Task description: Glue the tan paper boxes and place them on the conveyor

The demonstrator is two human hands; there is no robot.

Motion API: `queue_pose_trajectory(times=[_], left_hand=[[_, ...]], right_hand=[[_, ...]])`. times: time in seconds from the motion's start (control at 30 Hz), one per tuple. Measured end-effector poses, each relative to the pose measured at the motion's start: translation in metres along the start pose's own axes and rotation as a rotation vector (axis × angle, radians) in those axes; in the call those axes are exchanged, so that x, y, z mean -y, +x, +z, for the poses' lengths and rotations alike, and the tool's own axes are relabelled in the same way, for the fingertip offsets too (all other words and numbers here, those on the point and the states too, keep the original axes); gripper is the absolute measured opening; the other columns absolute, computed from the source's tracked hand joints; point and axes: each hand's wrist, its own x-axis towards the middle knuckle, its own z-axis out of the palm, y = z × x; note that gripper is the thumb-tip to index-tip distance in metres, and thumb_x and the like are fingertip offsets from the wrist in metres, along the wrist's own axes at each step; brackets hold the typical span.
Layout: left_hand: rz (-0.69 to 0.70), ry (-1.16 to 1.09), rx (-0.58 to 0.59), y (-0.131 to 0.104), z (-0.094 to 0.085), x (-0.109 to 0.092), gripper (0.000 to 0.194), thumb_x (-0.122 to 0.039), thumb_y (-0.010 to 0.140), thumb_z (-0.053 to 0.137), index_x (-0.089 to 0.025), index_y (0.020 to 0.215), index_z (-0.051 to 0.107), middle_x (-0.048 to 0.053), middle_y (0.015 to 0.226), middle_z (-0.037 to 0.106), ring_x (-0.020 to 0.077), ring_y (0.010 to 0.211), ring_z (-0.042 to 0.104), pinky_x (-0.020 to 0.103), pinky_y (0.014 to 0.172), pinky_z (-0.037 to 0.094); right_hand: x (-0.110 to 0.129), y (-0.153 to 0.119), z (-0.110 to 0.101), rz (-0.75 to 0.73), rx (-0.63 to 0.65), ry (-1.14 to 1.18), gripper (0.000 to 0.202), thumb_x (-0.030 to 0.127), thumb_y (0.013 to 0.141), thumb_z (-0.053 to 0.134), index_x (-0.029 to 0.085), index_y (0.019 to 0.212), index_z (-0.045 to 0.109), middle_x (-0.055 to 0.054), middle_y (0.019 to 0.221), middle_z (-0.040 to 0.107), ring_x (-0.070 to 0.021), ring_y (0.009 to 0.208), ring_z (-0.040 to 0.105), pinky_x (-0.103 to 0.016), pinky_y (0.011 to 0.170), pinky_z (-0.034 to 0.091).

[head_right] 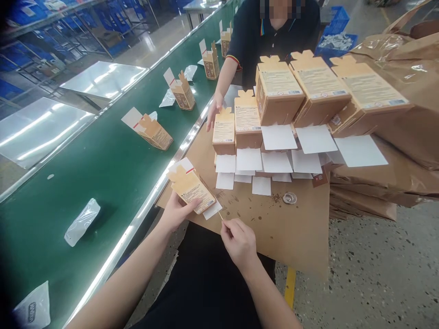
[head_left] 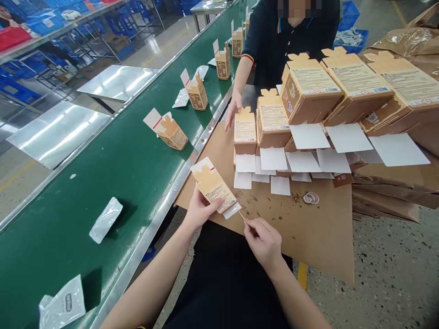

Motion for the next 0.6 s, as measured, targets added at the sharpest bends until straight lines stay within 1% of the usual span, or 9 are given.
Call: queue_pose_trajectory(times=[0.1,0.17,0.27,0.33,0.43,0.5,0.57,0.6], left_hand=[[0.042,0.06,-0.016,-0.01,0.005,0.004,0.083,-0.053,0.071,0.11,-0.026,0.136,0.066,0.014,0.138,0.083,0.0408,0.136,0.08,0.059,0.119,0.066],[0.082,0.14,-0.035,-0.019,0.009,0.01,0.083,-0.05,0.071,0.109,-0.026,0.137,0.065,0.014,0.135,0.082,0.0411,0.134,0.08,0.059,0.117,0.066],[0.124,0.246,-0.091,-0.031,0.016,0.025,0.082,-0.046,0.071,0.11,-0.029,0.136,0.065,0.013,0.13,0.081,0.0431,0.129,0.081,0.061,0.112,0.067],[0.135,0.26,-0.111,-0.035,0.019,0.035,0.077,-0.045,0.071,0.111,-0.032,0.131,0.065,0.013,0.125,0.082,0.0455,0.127,0.082,0.063,0.11,0.066],[0.156,0.256,-0.115,-0.036,0.023,0.045,0.07,-0.048,0.073,0.11,-0.034,0.124,0.066,0.013,0.118,0.082,0.0464,0.12,0.083,0.065,0.107,0.066],[0.164,0.295,-0.101,-0.034,0.023,0.044,0.069,-0.049,0.074,0.109,-0.034,0.124,0.065,0.013,0.118,0.083,0.0456,0.116,0.084,0.065,0.103,0.068],[0.171,0.348,-0.123,-0.029,0.015,0.037,0.071,-0.05,0.072,0.109,-0.033,0.125,0.064,0.013,0.118,0.083,0.0457,0.116,0.084,0.063,0.101,0.069],[0.186,0.367,-0.166,-0.026,0.007,0.032,0.074,-0.05,0.07,0.109,-0.032,0.126,0.064,0.013,0.119,0.082,0.0464,0.119,0.084,0.063,0.102,0.069]], right_hand=[[0.005,-0.001,-0.016,-0.007,-0.076,0.052,0.024,0.001,0.107,0.071,0.023,0.104,0.08,0.002,0.072,0.067,-0.0128,0.057,0.064,-0.024,0.055,0.056],[0.009,-0.005,-0.029,0.022,-0.117,0.076,0.026,-0.001,0.104,0.074,0.024,0.107,0.081,0.002,0.074,0.068,-0.0129,0.058,0.065,-0.024,0.054,0.056],[0.013,-0.013,-0.047,0.073,-0.141,0.073,0.027,-0.002,0.102,0.076,0.025,0.105,0.08,0.003,0.073,0.068,-0.0126,0.057,0.063,-0.024,0.053,0.055],[0.014,-0.017,-0.054,0.091,-0.153,0.068,0.027,-0.001,0.102,0.077,0.025,0.104,0.08,0.003,0.072,0.067,-0.0123,0.056,0.062,-0.024,0.052,0.056],[0.015,-0.021,-0.058,0.116,-0.166,0.061,0.023,0.002,0.103,0.077,0.025,0.102,0.081,0.002,0.071,0.068,-0.0129,0.056,0.064,-0.025,0.052,0.057],[0.016,-0.02,-0.058,0.128,-0.175,0.058,0.021,0.005,0.105,0.076,0.025,0.099,0.081,0.002,0.07,0.068,-0.0132,0.055,0.063,-0.025,0.05,0.056],[0.017,-0.018,-0.057,0.128,-0.187,0.059,0.02,0.007,0.105,0.076,0.025,0.096,0.081,0.002,0.068,0.067,-0.0131,0.053,0.062,-0.025,0.049,0.056],[0.017,-0.017,-0.056,0.123,-0.197,0.062,0.02,0.008,0.105,0.076,0.025,0.096,0.081,0.002,0.068,0.067,-0.013,0.053,0.062,-0.025,0.048,0.055]])
